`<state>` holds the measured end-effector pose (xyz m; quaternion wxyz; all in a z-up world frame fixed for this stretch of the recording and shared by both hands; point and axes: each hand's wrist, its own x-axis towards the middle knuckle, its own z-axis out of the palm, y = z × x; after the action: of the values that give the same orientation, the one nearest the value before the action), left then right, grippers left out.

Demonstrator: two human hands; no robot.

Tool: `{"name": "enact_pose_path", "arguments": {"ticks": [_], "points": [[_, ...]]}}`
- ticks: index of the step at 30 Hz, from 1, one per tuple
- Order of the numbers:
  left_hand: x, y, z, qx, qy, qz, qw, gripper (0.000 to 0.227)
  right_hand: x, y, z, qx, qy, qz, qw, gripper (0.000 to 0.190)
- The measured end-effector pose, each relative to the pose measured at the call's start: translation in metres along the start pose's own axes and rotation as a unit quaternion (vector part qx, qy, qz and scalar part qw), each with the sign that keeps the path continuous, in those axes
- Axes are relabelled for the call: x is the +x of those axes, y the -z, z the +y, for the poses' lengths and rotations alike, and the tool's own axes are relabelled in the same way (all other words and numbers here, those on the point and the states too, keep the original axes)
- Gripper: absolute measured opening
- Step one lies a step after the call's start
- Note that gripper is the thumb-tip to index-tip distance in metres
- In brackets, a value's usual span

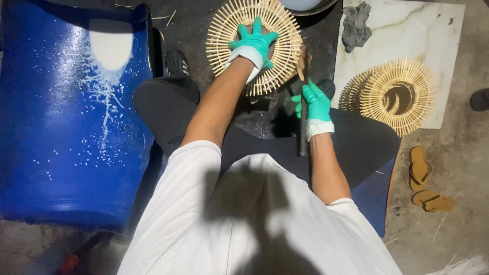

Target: Shaping and cleaning a circular bamboo or wooden frame using metal tools in a manufacturing setting.

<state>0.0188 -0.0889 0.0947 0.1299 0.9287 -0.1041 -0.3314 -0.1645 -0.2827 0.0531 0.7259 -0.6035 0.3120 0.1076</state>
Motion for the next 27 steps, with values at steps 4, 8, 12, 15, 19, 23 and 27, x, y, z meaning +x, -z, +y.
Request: {"name": "enact_pose_path", "arguments": {"ticks": [4, 8, 12, 15, 19, 23, 27], "points": [[0.005, -0.008, -0.003, -0.004, -0.019, 0.024, 1.000, 0.076, 0.003, 0.005, 0.008, -0.006, 0.000, 0.004, 1.000, 0.048], [0.031, -0.029, -0.004, 0.012, -0.004, 0.032, 0.999, 0.113, -0.004, 0.004, 0.005, -0.003, -0.010, 0.004, 1.000, 0.048], [0.039, -0.023, -0.007, 0.036, -0.001, 0.021, 0.999, 0.119, 0.000, -0.002, 0.000, 0.005, -0.004, 0.013, 1.000, 0.048], [0.030, -0.021, -0.001, 0.040, -0.002, 0.010, 0.999, 0.118, -0.002, 0.005, 0.006, 0.009, -0.007, 0.019, 1.000, 0.049], [0.030, -0.018, -0.004, 0.048, -0.010, 0.009, 0.999, 0.114, 0.002, 0.007, 0.004, 0.012, -0.002, 0.013, 1.000, 0.051], [0.027, -0.018, -0.005, 0.030, -0.018, 0.008, 0.999, 0.112, 0.000, 0.007, 0.004, 0.000, -0.004, 0.016, 1.000, 0.051], [0.015, -0.014, -0.002, -0.017, 0.008, 0.010, 1.000, 0.101, 0.005, 0.012, 0.007, 0.007, -0.003, 0.004, 1.000, 0.051]]}}
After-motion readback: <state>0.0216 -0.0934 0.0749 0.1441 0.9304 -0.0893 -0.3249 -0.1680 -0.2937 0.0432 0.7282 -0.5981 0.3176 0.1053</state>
